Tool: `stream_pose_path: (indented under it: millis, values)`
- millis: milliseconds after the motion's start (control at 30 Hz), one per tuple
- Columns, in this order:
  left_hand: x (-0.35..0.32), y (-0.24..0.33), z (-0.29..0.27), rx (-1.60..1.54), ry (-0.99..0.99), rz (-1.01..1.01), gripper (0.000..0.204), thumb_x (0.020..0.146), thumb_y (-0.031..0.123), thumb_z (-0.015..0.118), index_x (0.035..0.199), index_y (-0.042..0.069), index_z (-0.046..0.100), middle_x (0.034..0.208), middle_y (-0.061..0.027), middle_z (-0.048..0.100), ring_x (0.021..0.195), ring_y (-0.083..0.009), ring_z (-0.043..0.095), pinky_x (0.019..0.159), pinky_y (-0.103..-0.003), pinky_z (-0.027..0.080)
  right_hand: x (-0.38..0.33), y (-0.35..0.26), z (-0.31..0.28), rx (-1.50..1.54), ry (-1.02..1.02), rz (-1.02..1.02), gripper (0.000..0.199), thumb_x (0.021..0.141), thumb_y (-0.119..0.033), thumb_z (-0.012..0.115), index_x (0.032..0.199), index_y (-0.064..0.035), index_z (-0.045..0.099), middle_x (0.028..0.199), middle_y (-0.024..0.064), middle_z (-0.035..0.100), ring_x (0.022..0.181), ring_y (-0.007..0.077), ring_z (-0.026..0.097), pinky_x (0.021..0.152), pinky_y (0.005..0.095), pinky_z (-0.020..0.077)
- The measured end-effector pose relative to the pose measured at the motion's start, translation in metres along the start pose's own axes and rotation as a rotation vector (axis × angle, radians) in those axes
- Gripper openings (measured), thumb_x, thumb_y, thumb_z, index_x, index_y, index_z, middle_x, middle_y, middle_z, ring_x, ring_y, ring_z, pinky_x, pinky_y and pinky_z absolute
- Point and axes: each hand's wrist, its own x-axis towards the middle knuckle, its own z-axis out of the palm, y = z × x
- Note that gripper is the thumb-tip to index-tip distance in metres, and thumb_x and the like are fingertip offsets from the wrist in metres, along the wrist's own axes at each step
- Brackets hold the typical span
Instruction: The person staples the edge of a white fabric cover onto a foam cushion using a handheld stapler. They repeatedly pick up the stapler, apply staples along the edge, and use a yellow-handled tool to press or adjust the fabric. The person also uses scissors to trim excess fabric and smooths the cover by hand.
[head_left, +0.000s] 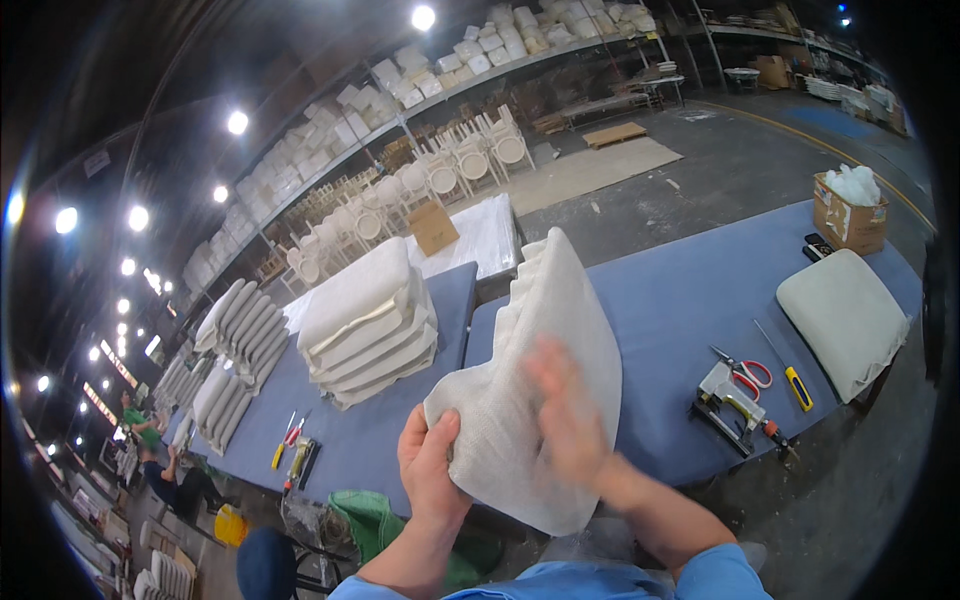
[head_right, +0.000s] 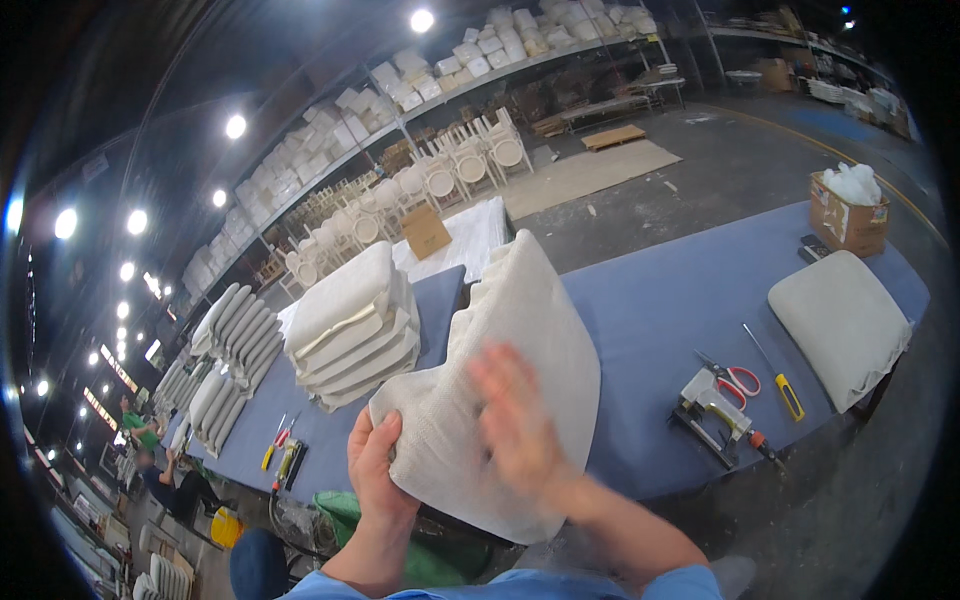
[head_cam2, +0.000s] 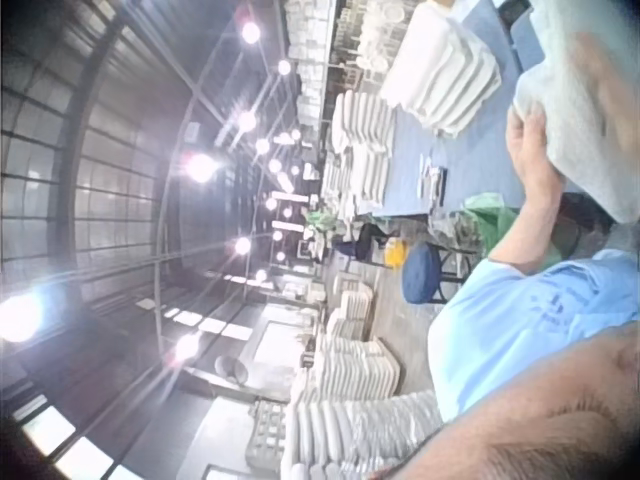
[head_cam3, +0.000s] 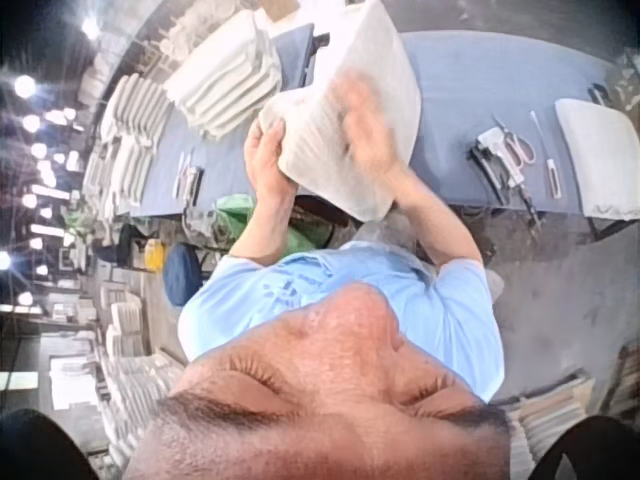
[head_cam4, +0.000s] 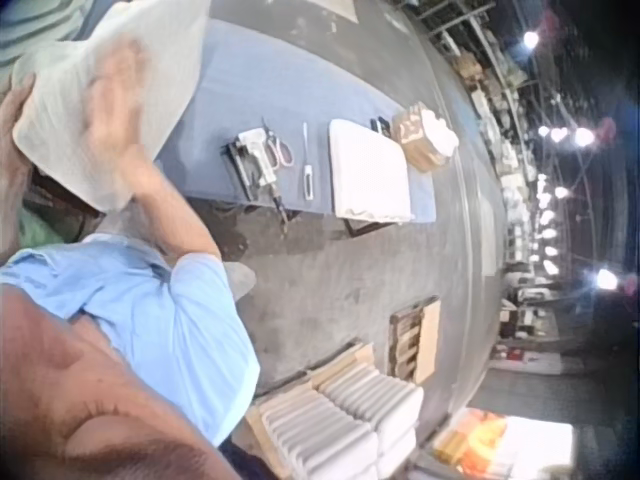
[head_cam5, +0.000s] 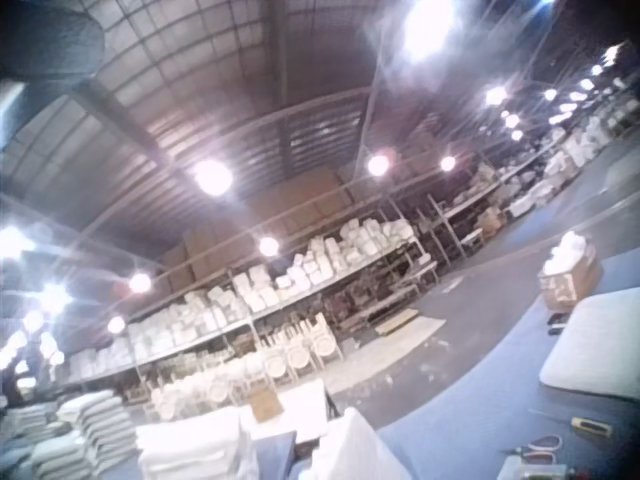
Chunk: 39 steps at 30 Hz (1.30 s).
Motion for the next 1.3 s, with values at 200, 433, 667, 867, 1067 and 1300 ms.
stream_pose_path:
  millis: [200, 433, 667, 867, 1067, 1300]
  values:
    - [-0.005, 0.019, 0.000, 0.439, -0.081, 0.196, 0.034, 0.107, 0.015, 0.072, 0.134, -0.004, 0.064, 0.128, -0.0169, 0.073, 0.111, -0.0232, 0.074, 0.099, -0.038, 0.058, 0.093, 0.030, -0.025, -0.220, -0.151, -0.250, 0.027, 0.107, -0.024, 0.062, 0.117, -0.0061, 0.079, 0.141, 0.0162, 0.073, 0.141, 0.0415, 0.060, 0.128, 0.0599, 0.0323]
    - [0.004, 0.059, 0.049, 1.917, -0.438, 0.734, 0.081, 0.098, 0.040, 0.079, 0.153, -0.012, 0.050, 0.160, -0.0349, 0.053, 0.129, -0.0418, 0.068, 0.108, -0.048, 0.055, 0.108, 0.045, 0.017, -0.216, -0.133, -0.293, 0.023, 0.102, -0.024, 0.066, 0.088, -0.0065, 0.072, 0.088, 0.0106, 0.069, 0.095, 0.0360, 0.065, 0.117, 0.0567, 0.0430]
    - [0.026, 0.054, 0.047, 2.092, -0.374, -0.074, 0.064, 0.106, 0.050, 0.070, 0.127, -0.009, 0.060, 0.097, -0.0263, 0.076, 0.089, -0.0499, 0.075, 0.080, -0.056, 0.058, 0.109, 0.061, 0.038, -0.206, -0.050, -0.286, 0.019, 0.095, -0.018, 0.066, 0.082, -0.0051, 0.072, 0.085, 0.0111, 0.070, 0.093, 0.0347, 0.064, 0.106, 0.0512, 0.0470]
    - [0.003, 0.072, -0.004, 1.817, -0.296, -0.126, 0.044, 0.114, 0.042, 0.060, 0.112, -0.002, 0.063, 0.087, -0.0278, 0.071, 0.087, -0.0517, 0.071, 0.077, -0.056, 0.054, 0.110, 0.065, 0.025, -0.204, -0.034, -0.311, 0.016, 0.090, -0.016, 0.069, 0.079, -0.0063, 0.074, 0.084, 0.0074, 0.073, 0.089, 0.0293, 0.066, 0.101, 0.0458, 0.0460]
    - [-0.002, 0.063, 0.000, 1.287, -0.319, -0.103, 0.044, 0.117, 0.031, 0.052, 0.137, -0.006, 0.064, 0.110, -0.0255, 0.076, 0.106, -0.0392, 0.075, 0.095, -0.044, 0.056, 0.107, 0.064, 0.005, -0.213, -0.018, -0.311, 0.011, 0.089, -0.014, 0.070, 0.080, -0.0070, 0.072, 0.082, 0.0052, 0.070, 0.088, 0.0284, 0.065, 0.107, 0.0470, 0.0453]
    - [-0.030, 0.021, 0.006, 0.627, -0.277, 0.004, 0.067, 0.112, 0.031, 0.050, 0.159, -0.015, 0.050, 0.153, -0.0218, 0.065, 0.143, -0.0269, 0.060, 0.122, -0.037, 0.041, 0.091, 0.038, -0.022, -0.234, 0.075, -0.161, 0.016, 0.096, -0.020, 0.069, 0.088, -0.0073, 0.074, 0.091, 0.0060, 0.073, 0.103, 0.0297, 0.069, 0.121, 0.0545, 0.0377]
